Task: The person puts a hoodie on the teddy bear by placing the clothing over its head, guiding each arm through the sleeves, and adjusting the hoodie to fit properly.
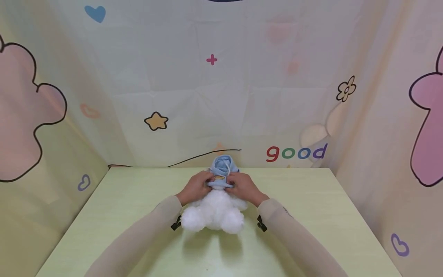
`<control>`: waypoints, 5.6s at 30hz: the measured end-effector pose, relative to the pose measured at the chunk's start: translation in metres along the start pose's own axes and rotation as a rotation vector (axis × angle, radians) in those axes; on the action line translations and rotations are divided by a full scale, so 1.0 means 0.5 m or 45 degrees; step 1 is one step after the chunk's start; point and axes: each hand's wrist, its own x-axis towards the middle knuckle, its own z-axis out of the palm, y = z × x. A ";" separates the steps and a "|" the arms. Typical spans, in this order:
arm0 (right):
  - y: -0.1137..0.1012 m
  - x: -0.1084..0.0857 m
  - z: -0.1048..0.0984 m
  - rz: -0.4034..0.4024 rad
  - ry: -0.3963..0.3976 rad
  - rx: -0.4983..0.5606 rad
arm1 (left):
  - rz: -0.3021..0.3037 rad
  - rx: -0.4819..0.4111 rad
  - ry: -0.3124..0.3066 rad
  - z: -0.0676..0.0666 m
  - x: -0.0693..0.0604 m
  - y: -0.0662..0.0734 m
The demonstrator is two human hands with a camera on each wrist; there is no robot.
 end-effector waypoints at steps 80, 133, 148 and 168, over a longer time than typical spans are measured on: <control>0.006 -0.027 0.020 0.226 -0.054 -0.115 | -0.219 0.215 -0.121 0.006 -0.025 -0.015; 0.028 -0.023 0.010 0.323 -0.191 0.187 | -0.336 -0.311 -0.181 -0.014 -0.042 -0.061; 0.019 -0.023 0.022 0.400 -0.248 0.296 | -0.360 -0.281 -0.269 0.013 -0.039 -0.070; 0.024 -0.017 0.039 0.469 -0.238 0.250 | -0.338 -0.257 -0.200 0.024 -0.040 -0.071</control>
